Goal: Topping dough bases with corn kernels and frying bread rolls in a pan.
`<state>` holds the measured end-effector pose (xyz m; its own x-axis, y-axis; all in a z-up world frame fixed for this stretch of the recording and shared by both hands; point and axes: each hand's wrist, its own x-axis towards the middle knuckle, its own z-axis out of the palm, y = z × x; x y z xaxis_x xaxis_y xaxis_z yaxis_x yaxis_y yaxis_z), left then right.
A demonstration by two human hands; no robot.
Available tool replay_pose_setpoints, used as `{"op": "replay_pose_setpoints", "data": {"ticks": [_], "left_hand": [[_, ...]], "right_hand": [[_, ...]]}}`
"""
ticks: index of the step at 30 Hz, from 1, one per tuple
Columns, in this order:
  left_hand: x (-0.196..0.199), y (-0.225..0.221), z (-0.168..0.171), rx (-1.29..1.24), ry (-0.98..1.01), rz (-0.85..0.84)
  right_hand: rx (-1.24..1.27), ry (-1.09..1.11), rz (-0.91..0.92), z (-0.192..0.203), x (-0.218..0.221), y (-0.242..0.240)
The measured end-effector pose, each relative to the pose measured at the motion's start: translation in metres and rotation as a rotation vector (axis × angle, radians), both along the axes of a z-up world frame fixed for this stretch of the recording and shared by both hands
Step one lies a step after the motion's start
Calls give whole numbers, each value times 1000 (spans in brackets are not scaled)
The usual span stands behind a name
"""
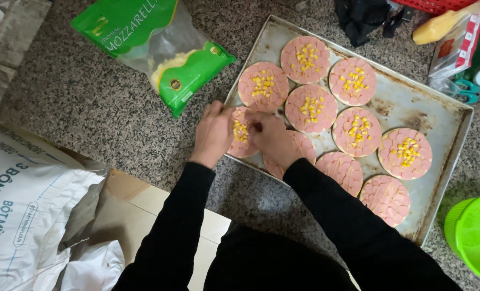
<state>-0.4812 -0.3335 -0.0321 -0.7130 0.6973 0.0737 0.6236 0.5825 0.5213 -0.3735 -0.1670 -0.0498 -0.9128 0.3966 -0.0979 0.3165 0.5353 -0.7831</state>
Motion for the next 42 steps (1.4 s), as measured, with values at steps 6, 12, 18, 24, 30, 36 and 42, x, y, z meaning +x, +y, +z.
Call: {"op": "replay_pose_setpoints", "data": {"ticks": [6,12,18,24,30,36,42], "left_hand": [[-7,14,-5,-97,118,-73],[-14,28,-25,-114,324,-85],[-11,22,-22,7,304,-40],[-5,12,-33,1,97,-115],[6,-3,-6,96,73,-26],[44,5,39,236,84,-43],[103,52,47,247,-237,-258]], "right_hand": [[52,28,-35,-9,9,12],[-10,-26,-77,0,13,12],[-33,-18,-110,14,18,16],[-57,3,-71,12,19,13],[-64,-35,-115,17,27,11],[-118,-315,-260,18,60,25],[-302,222,-565,7,183,80]]}}
